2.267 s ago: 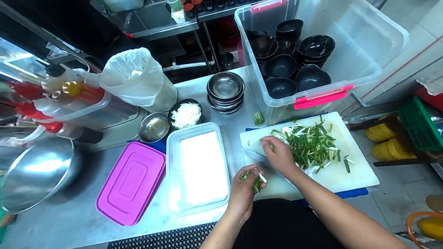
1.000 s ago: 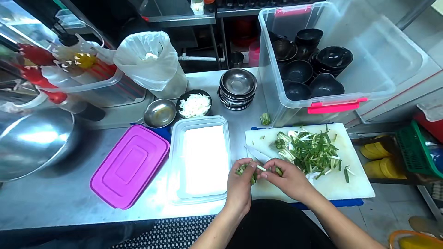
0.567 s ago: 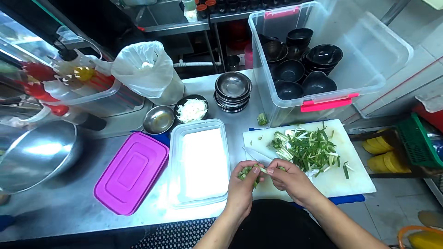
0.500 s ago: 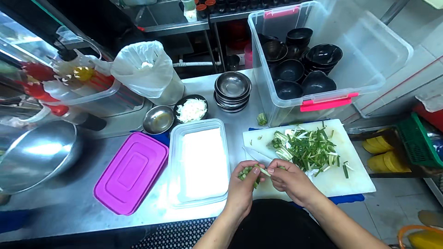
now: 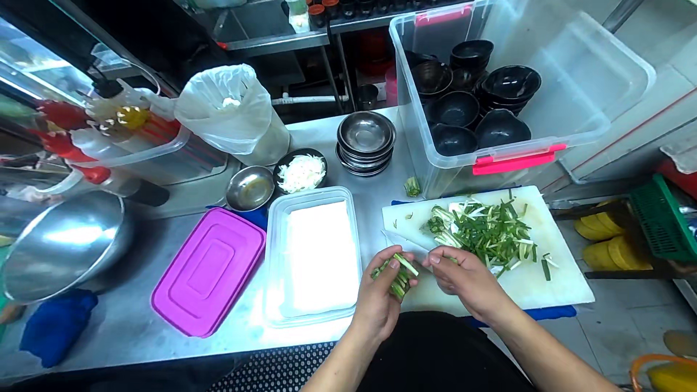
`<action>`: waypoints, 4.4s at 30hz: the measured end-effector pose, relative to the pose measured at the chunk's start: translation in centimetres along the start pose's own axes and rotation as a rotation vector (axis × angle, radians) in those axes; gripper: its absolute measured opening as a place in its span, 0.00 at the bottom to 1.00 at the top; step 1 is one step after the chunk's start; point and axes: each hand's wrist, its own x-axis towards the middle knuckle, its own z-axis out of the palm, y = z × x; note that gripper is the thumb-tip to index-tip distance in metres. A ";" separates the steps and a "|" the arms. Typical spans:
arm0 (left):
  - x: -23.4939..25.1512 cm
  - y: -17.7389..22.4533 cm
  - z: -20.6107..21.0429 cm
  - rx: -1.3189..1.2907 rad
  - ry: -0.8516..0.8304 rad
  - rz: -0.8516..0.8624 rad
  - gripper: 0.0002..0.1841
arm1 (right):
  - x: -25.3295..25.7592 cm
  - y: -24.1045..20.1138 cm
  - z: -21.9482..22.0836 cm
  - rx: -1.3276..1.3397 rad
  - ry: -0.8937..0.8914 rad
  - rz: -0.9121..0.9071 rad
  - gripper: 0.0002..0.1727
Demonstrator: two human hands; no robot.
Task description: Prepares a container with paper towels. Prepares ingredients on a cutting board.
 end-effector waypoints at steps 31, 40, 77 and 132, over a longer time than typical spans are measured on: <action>0.3 0.0 -0.5 0.083 0.122 -0.096 0.10 | 2.4 0.5 0.5 -0.296 -0.133 -0.043 0.14; 0.0 -0.1 -0.7 -0.094 -0.018 -0.294 0.17 | 0.8 3.4 -1.0 0.222 -0.208 -0.018 0.15; 1.5 -1.2 -2.0 -0.062 0.045 -0.242 0.27 | 3.4 2.4 0.4 -0.743 -0.197 0.033 0.16; -2.3 2.7 -2.6 0.152 -0.007 -0.291 0.11 | 9.1 -7.2 7.8 -0.533 -0.159 -0.157 0.11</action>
